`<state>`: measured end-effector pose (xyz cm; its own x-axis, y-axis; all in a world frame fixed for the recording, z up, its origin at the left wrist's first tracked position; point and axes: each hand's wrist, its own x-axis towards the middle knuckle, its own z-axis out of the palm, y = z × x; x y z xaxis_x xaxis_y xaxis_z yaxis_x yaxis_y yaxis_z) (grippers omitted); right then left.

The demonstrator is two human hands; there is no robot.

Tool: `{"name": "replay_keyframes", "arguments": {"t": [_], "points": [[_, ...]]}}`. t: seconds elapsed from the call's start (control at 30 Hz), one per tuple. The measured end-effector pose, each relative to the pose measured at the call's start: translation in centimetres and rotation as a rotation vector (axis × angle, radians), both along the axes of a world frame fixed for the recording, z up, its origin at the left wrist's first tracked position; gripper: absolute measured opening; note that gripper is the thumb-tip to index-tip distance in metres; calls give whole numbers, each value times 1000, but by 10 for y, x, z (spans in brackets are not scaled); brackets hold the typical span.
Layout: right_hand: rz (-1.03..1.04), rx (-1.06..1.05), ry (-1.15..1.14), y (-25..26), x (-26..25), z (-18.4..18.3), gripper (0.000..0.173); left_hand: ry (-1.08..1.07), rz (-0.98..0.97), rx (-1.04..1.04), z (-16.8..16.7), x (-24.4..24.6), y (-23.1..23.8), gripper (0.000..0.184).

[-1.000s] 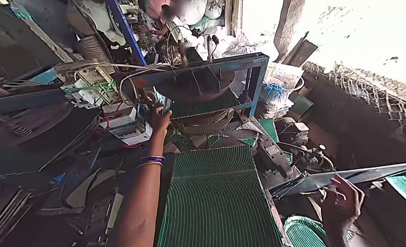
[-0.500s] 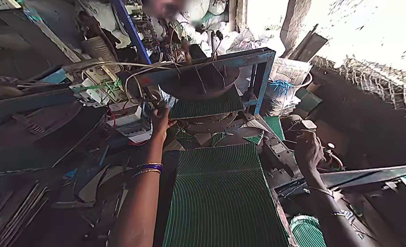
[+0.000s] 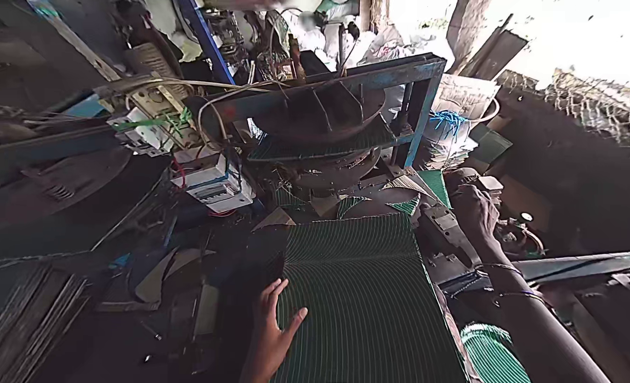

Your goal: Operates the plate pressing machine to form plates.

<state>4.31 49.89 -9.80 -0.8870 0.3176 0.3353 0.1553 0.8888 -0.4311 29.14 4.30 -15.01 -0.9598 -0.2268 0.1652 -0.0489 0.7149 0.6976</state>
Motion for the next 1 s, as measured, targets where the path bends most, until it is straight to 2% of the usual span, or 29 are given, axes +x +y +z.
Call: {"name": "replay_keyframes", "arguments": {"t": [0.07,0.13,0.23,0.37,0.53,0.63,0.73,0.87,1.0], "points": [[-11,-24,8,-2,0,4,28,-5,-37,81,-10,8,3,80],[-13,-52,-27,-13,13,22,31,7,-42,59,-16,8,9,79],[9,-52,-67,-15,19,29,31,-4,-26,38,-16,7,11,79],[13,-64,-63,-14,17,27,31,1,-23,58,-18,8,10,79],[26,-57,-43,0,2,7,29,-9,-7,83,-22,7,9,76],[50,-124,-48,3,6,9,30,-10,-10,91,-23,8,9,77],[88,-255,105,17,42,10,26,-35,-9,125,-19,9,10,78],[144,-397,320,40,123,-17,25,-50,-9,158,-14,6,11,77],[150,-413,334,42,135,-25,23,-10,6,133,-15,9,10,70]]}}
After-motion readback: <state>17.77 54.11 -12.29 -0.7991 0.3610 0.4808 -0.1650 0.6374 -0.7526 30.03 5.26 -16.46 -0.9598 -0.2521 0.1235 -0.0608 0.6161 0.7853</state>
